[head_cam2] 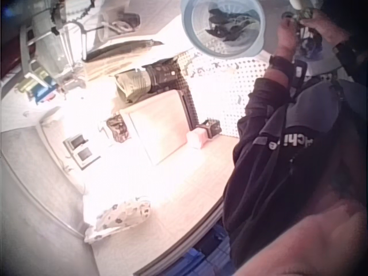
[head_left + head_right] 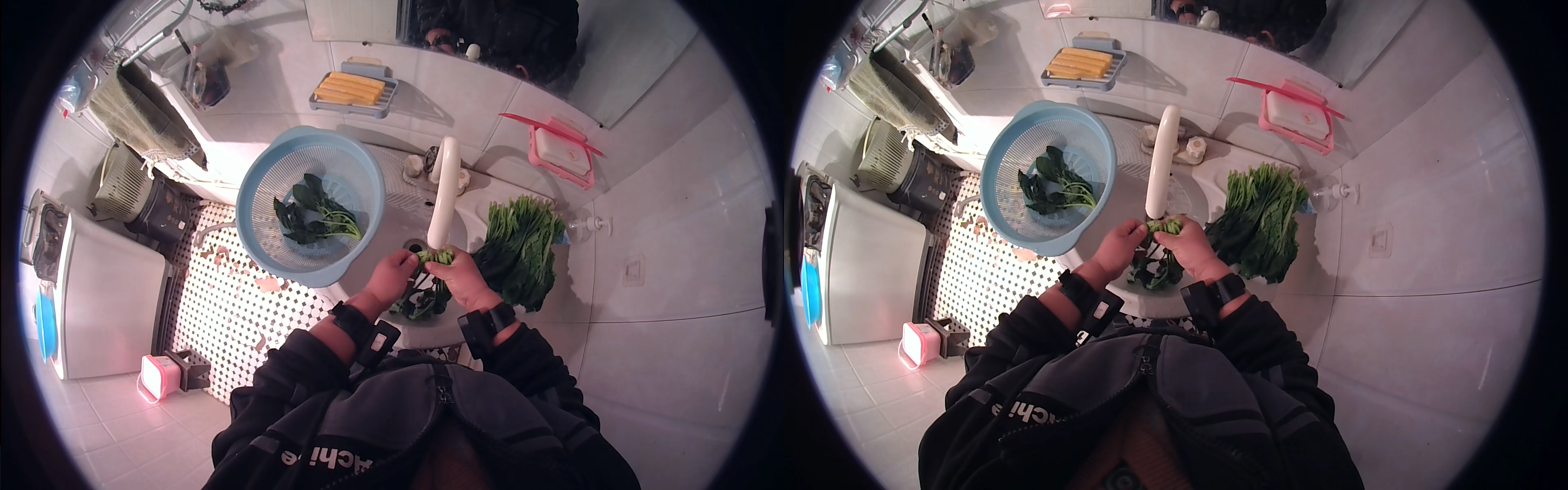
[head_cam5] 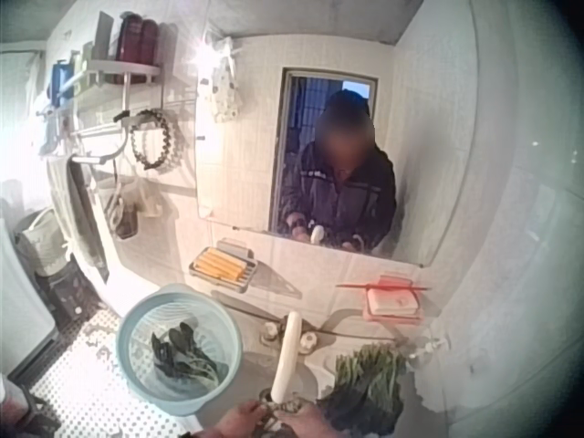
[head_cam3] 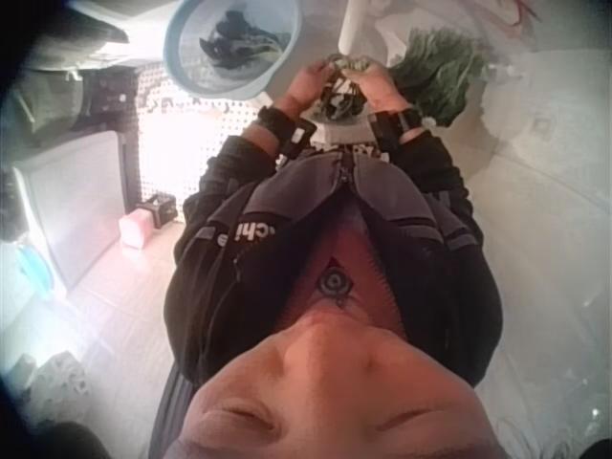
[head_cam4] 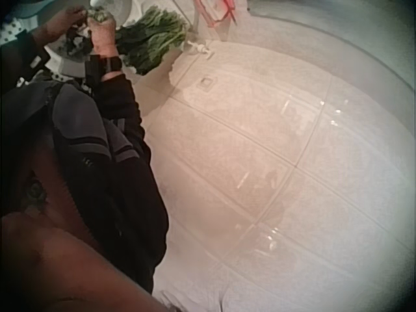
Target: The person stands at a kitchen sink and washes leafy green vegetables under running water. They handle the greens by hand, rinsing them and placing them into a blue colander. The person repeats this process for multiple bunches of greens throughout the clip.
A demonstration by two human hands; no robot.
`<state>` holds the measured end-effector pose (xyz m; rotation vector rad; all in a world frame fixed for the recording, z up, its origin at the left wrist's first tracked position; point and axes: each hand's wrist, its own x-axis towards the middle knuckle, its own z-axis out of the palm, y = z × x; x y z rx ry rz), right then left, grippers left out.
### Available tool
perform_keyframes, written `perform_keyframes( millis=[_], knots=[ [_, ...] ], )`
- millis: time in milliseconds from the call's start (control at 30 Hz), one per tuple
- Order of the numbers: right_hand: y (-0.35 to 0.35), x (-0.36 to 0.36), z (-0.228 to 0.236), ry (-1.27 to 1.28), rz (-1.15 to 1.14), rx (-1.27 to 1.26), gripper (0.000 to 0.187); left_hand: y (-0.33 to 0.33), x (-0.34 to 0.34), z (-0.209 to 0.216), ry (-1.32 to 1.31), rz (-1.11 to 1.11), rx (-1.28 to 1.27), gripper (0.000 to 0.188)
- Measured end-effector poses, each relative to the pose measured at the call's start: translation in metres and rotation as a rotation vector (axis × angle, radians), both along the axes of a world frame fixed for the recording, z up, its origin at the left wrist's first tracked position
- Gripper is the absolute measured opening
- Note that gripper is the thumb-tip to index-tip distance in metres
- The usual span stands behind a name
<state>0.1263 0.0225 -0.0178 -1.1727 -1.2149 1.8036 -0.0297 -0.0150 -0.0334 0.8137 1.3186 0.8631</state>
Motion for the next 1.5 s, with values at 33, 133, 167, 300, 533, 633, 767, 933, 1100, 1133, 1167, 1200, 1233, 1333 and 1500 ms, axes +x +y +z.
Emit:
perform_keyframes(
  millis=[33, 133, 167, 300, 533, 633, 767, 933, 1100, 1133, 1167, 1200, 1233, 1333, 1500],
  knots=[
    [0.001, 0.001, 0.000, -0.004, 0.009, 0.006, 0.020, 0.000, -0.001, 0.000, 0.004, 0.000, 0.020, 0.019],
    [0.001, 0.002, 0.001, -0.025, 0.021, 0.004, 0.016, 0.001, -0.003, 0.004, -0.015, -0.011, 0.044, 0.019],
    [0.001, 0.002, 0.001, -0.037, 0.016, -0.009, 0.015, 0.001, -0.006, 0.006, -0.042, -0.021, 0.026, 0.018],
    [0.000, 0.004, 0.003, -0.377, 0.052, 0.467, 0.012, 0.001, -0.009, 0.015, 0.012, -0.036, -0.023, 0.017],
    [0.006, 0.009, -0.007, -0.055, 0.048, 0.021, 0.014, 0.000, -0.014, 0.015, -0.154, -0.036, -0.097, 0.016],
    [0.006, 0.009, -0.008, 0.149, -0.021, -0.119, 0.016, 0.000, -0.015, 0.011, -0.296, 0.025, -0.121, 0.015],
    [0.002, 0.005, -0.004, 0.030, 0.038, -0.001, 0.016, 0.000, -0.009, 0.009, -0.346, 0.056, -0.100, 0.014],
    [0.001, 0.002, -0.006, -0.133, 0.103, 0.189, 0.017, 0.000, -0.011, 0.012, -0.337, 0.057, -0.167, 0.015],
    [0.003, 0.005, -0.008, -0.343, 0.150, 0.290, 0.021, 0.002, -0.017, 0.014, -0.295, 0.066, -0.222, 0.015],
    [0.003, 0.006, -0.006, -0.348, 0.172, 0.334, 0.020, 0.002, -0.017, 0.013, -0.242, 0.071, -0.207, 0.016],
    [0.003, 0.007, -0.005, -0.355, 0.191, 0.341, 0.019, 0.002, -0.017, 0.013, -0.190, 0.076, -0.193, 0.017],
    [0.003, 0.007, -0.003, -0.363, 0.211, 0.347, 0.018, 0.001, -0.016, 0.012, -0.138, 0.081, -0.179, 0.018],
    [0.003, 0.008, -0.001, -0.309, 0.221, 0.237, 0.018, 0.001, -0.015, 0.011, -0.116, 0.098, -0.160, 0.019],
    [0.007, 0.008, 0.005, -0.178, 0.251, -0.011, 0.019, 0.001, -0.011, 0.007, -0.068, 0.152, -0.112, 0.022],
    [0.015, 0.018, 0.012, -0.149, 0.298, -0.120, 0.022, 0.005, -0.020, 0.004, -0.230, 0.366, -0.180, 0.022]
  ],
)
